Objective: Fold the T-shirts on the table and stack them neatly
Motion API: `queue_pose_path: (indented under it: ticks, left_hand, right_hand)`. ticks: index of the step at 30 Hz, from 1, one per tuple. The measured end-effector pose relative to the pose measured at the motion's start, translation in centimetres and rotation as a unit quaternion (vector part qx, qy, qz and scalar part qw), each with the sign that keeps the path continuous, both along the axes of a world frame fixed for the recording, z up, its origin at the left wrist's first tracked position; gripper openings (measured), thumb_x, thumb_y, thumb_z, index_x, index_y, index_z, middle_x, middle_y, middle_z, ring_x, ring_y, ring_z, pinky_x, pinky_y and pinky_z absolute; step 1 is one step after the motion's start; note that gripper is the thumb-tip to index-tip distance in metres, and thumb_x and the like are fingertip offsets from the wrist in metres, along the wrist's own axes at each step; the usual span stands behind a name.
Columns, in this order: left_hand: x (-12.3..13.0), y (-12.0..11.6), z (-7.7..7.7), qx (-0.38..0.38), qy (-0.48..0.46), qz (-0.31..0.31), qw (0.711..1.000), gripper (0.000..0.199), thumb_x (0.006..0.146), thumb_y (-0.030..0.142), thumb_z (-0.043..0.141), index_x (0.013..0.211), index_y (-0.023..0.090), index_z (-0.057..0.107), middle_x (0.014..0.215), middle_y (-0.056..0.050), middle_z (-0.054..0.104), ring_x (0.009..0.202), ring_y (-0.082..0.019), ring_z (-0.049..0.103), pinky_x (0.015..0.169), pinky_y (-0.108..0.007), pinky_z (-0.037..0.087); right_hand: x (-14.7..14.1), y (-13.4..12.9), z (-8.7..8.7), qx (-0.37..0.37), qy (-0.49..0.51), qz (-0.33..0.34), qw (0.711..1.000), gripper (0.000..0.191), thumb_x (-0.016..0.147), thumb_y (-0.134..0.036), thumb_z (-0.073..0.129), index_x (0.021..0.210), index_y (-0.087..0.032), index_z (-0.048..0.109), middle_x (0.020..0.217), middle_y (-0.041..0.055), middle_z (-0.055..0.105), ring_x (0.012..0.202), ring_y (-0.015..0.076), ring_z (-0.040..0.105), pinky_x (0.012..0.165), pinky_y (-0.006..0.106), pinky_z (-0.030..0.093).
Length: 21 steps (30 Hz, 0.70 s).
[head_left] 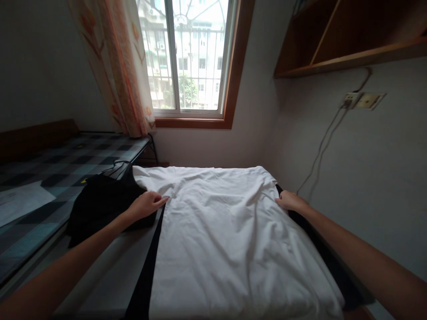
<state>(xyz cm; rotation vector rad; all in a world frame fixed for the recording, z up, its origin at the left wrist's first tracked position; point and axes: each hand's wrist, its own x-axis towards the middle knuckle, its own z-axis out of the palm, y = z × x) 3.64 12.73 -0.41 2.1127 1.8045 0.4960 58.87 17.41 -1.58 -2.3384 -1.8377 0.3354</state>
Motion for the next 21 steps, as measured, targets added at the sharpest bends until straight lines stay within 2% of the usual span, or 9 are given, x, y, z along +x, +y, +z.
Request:
queue_pose_path:
  ticks: [2,5,7,9,12,15,18,21]
  left_hand:
    - [0.5,-0.6,-0.7,-0.078,-0.024,-0.002,0.997,0.059,0.076,0.073,0.048,0.049,0.02,0.05,0.042,-0.001,0.05,0.041,-0.016,0.048,0.049,-0.027,0.029]
    - [1.1,-1.1,-1.4,-0.131,-0.051,0.007,0.99,0.059,0.07,0.076,0.053,0.051,0.02,0.051,0.045,-0.003,0.055,0.038,-0.017,0.051,0.046,-0.027,0.033]
    - [1.5,-1.2,-1.5,-0.143,-0.07,0.003,0.987,0.058,0.067,0.075,0.058,0.051,0.02,0.051,0.045,-0.003,0.054,0.038,-0.017,0.052,0.044,-0.027,0.034]
    - [2.0,-1.3,-1.4,-0.159,-0.102,-0.014,0.982,0.055,0.062,0.073,0.064,0.054,0.019,0.054,0.046,-0.001,0.053,0.038,-0.016,0.051,0.041,-0.026,0.032]
    - [2.8,-1.6,-1.3,-0.16,-0.172,-0.042,0.971,0.051,0.055,0.065,0.072,0.065,0.018,0.057,0.054,0.001,0.055,0.041,-0.013,0.051,0.039,-0.023,0.032]
    - [3.4,-2.3,-1.4,-0.138,-0.219,-0.033,0.965,0.044,0.06,0.057,0.071,0.071,0.018,0.055,0.061,0.0,0.058,0.048,-0.014,0.056,0.041,-0.023,0.038]
    - [3.5,-3.1,-1.5,-0.108,-0.201,0.012,0.974,0.037,0.065,0.053,0.067,0.073,0.02,0.053,0.064,-0.001,0.059,0.051,-0.016,0.059,0.04,-0.023,0.039]
    - [3.2,-3.7,-1.5,-0.11,-0.136,0.031,0.984,0.038,0.063,0.054,0.069,0.069,0.02,0.054,0.056,0.0,0.058,0.047,-0.017,0.056,0.039,-0.024,0.037]
  right_hand:
    - [-0.5,-0.8,0.2,0.012,0.033,-0.03,0.999,0.024,0.077,-0.034,0.062,0.059,-0.019,0.056,0.075,0.0116,0.068,0.088,0.0299,0.068,0.072,0.035,0.052]
    - [-1.2,-2.7,0.7,0.055,0.215,-0.079,0.972,0.028,0.084,-0.045,0.057,0.07,-0.021,0.055,0.064,0.004,0.062,0.066,0.0181,0.063,0.055,0.024,0.049]
    - [-1.5,-4.4,1.1,0.03,0.335,-0.105,0.936,0.036,0.082,-0.056,0.06,0.071,-0.021,0.054,0.054,-0.0007,0.054,0.048,0.0131,0.053,0.042,0.022,0.043]
    - [-1.7,-6.2,1.7,-0.025,0.397,-0.104,0.911,0.042,0.074,-0.059,0.068,0.069,-0.02,0.054,0.05,-0.0012,0.053,0.043,0.0122,0.05,0.038,0.022,0.041]
    - [-1.6,-8.6,2.5,-0.102,0.43,-0.081,0.893,0.041,0.063,-0.052,0.081,0.07,-0.016,0.062,0.06,0.0059,0.065,0.053,0.0176,0.061,0.044,0.026,0.049]
    - [-1.1,-10.2,3.4,-0.115,0.466,-0.044,0.876,0.041,0.058,-0.043,0.087,0.078,-0.013,0.068,0.079,0.0105,0.073,0.068,0.0212,0.068,0.057,0.026,0.056]
    - [-0.6,-11.3,4.4,-0.09,0.493,-0.01,0.865,0.041,0.058,-0.041,0.087,0.085,-0.014,0.071,0.089,0.0094,0.075,0.075,0.0204,0.069,0.064,0.025,0.057]
    - [-0.2,-12.5,5.5,-0.088,0.491,0.007,0.867,0.039,0.06,-0.041,0.086,0.087,-0.015,0.072,0.088,0.0078,0.075,0.072,0.0178,0.068,0.062,0.022,0.056]
